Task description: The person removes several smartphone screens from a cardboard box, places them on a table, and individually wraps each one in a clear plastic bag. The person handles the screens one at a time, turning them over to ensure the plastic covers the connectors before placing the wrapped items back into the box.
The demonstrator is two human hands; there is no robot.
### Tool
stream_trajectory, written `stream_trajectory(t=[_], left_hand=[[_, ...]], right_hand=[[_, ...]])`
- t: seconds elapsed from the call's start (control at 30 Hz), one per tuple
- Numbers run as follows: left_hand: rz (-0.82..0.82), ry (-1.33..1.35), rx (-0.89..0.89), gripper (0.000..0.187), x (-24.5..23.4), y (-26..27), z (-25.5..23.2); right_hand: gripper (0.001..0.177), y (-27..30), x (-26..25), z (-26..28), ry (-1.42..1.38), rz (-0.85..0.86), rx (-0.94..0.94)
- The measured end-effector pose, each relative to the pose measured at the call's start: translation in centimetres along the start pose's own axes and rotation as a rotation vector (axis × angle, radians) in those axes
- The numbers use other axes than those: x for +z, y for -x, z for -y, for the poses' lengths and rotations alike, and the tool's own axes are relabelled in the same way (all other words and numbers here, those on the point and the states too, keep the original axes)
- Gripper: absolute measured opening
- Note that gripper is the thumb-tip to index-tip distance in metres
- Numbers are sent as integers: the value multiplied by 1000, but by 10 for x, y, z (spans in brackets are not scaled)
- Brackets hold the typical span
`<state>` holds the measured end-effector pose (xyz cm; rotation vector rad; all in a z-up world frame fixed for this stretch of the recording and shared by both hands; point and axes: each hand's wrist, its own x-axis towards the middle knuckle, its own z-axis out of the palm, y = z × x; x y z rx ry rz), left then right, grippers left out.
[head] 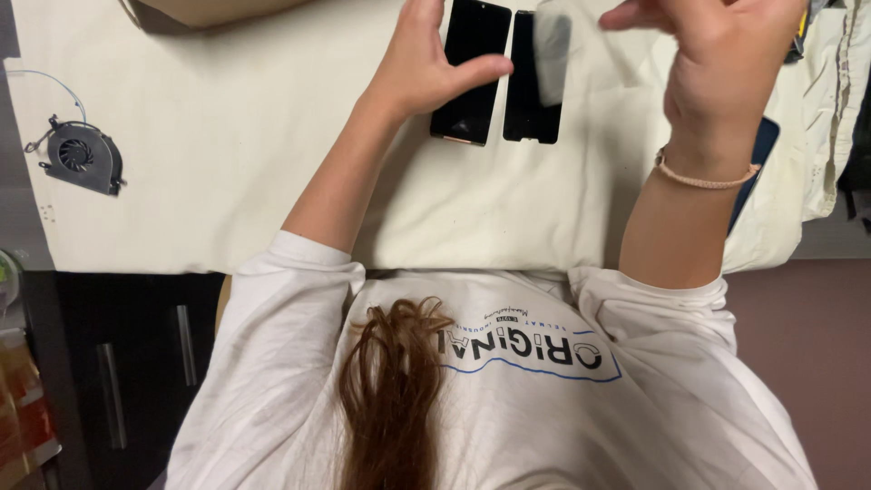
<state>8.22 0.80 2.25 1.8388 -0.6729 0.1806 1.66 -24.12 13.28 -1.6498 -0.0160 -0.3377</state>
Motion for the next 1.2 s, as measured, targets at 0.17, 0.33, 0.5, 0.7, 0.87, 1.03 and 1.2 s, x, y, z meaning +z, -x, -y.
stream_trajectory(t=[0.17,0.33,0.5,0.7,0.87,1.03,1.2], left_hand=[[290,409,107,65,-16,35,-48],[215,844,-475,13,-8,98,-21],[-196,727,-690,17,-40,107,-9],[-383,453,-810,10,-67,104,-9],[-364,291,-904,7,-64,107,-5],[-338,231,-956,9,-64,106,-3],[-279,68,-988,8,-69,103,-18]], right_hand=[[25,13,4,-7,-335,19,124],[7,31,16,-13,-577,-194,222],[4,72,13,-46,-510,-247,378],[7,102,5,-88,-129,-100,547],[7,103,0,-105,79,37,597],[17,98,-5,-122,178,121,683],[29,90,-3,-116,231,203,745]])
